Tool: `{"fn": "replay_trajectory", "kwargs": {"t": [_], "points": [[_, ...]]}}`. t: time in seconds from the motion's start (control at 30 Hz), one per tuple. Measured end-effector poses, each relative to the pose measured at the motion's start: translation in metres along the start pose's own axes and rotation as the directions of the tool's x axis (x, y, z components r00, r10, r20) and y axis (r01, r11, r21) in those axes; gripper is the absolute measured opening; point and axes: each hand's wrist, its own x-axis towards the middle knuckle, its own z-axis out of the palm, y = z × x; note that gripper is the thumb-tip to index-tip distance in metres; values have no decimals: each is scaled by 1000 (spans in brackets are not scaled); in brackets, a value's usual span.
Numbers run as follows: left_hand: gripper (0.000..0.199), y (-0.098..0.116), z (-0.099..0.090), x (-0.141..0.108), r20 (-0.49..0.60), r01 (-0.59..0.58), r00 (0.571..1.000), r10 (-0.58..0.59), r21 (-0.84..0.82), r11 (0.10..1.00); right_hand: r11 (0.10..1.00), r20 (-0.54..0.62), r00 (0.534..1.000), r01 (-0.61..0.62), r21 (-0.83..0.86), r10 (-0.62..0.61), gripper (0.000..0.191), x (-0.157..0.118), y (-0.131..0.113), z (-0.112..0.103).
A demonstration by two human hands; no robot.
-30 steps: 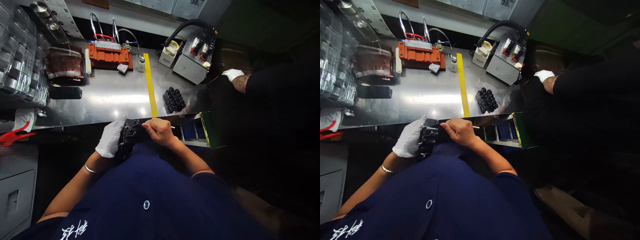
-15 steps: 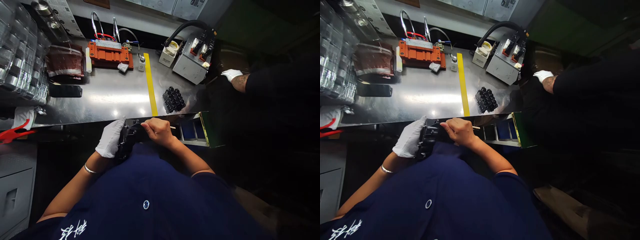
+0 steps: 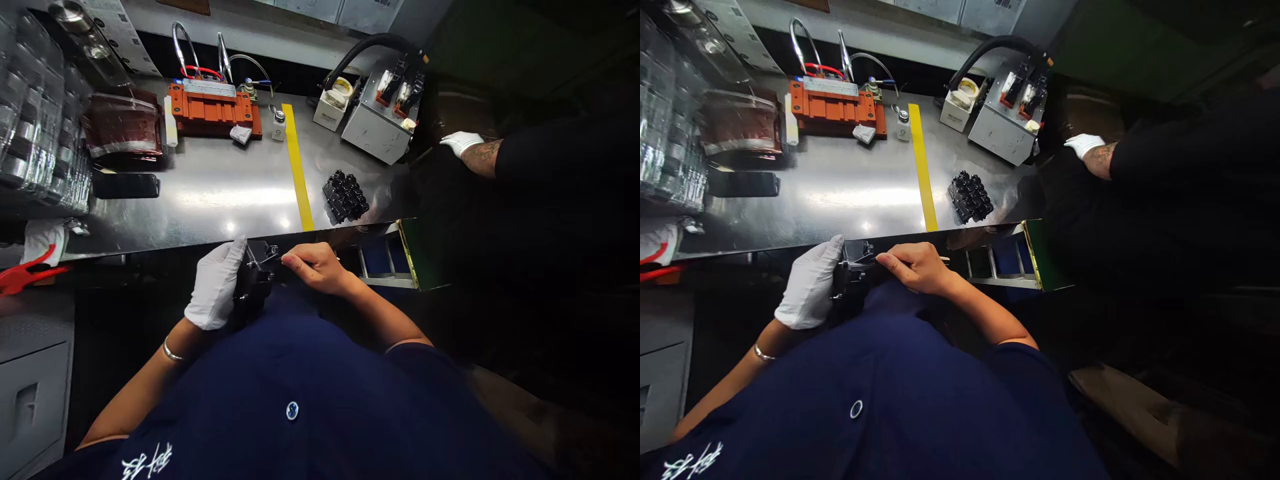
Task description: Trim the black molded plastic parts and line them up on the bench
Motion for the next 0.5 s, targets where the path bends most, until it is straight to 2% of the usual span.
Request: {"fn": "replay_trajectory", "kwargs": {"t": [0.03,0.1,0.2,0.33,0.5], "points": [[58,0,0,-1,-8,-7,1000,7,-3,1000,999,-31,1000,0,-48,-1,52,0,-2,0],[57,-1,-1,-1,-26,-17,1000,16,-11,1000,995,-18,1000,-24,-101,22,48,-1,-7,0],[56,-2,0,-3,-43,-27,999,25,-37,999,993,85,991,-98,-65,103,48,-2,-14,-4],[55,-2,2,-5,-102,-35,995,25,-94,995,982,223,957,-190,5,184,48,0,-21,-13],[55,-4,-2,-3,-127,-60,991,48,-93,994,985,248,955,-170,4,164,48,3,-21,-12]]}}
